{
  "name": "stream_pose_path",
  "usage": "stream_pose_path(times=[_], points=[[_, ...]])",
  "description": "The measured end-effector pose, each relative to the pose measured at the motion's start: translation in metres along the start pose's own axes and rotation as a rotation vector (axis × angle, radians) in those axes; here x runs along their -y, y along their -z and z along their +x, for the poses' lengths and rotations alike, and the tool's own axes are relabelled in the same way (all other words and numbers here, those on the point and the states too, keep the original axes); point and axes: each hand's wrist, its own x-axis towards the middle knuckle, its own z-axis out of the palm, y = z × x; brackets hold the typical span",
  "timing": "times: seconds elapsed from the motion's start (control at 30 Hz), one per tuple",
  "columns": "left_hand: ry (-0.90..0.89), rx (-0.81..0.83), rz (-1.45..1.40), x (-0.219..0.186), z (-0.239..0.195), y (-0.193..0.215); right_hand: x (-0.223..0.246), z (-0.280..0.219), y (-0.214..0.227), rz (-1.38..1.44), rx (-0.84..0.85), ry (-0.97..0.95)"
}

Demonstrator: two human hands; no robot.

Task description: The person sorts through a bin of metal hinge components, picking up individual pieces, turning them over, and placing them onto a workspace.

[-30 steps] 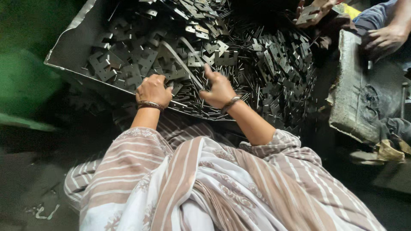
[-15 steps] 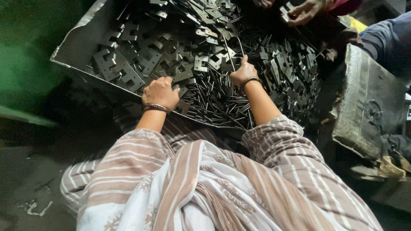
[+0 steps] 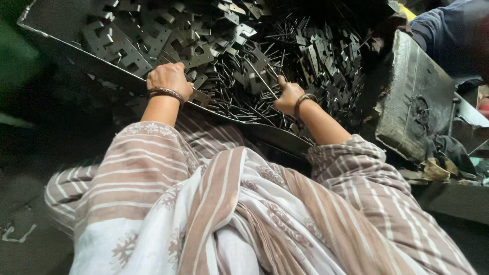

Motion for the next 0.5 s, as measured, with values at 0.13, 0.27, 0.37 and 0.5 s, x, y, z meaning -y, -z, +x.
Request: stream_pose_path(times=[0.13, 0.27, 0.37, 0.5], points=[[-0.021, -0.01, 0.006, 0.004, 0.002, 0.004, -0.019, -0.053, 0.0, -0.235, 0.101, 0.021], [-0.001, 0.025, 0.021, -0.002, 0.0, 0.005, -0.045, -0.089, 0.013, -0.253, 0.106, 0.095], [-0.006, 0.005, -0.002, -0.002, 0.001, 0.007, -0.047, -0.093, 0.032, -0.183, -0.053, 0.176], [0.01, 0.007, -0.026, -0.004, -0.001, 0.008, -0.013, -0.052, 0.04, -0.161, -0.271, 0.19]])
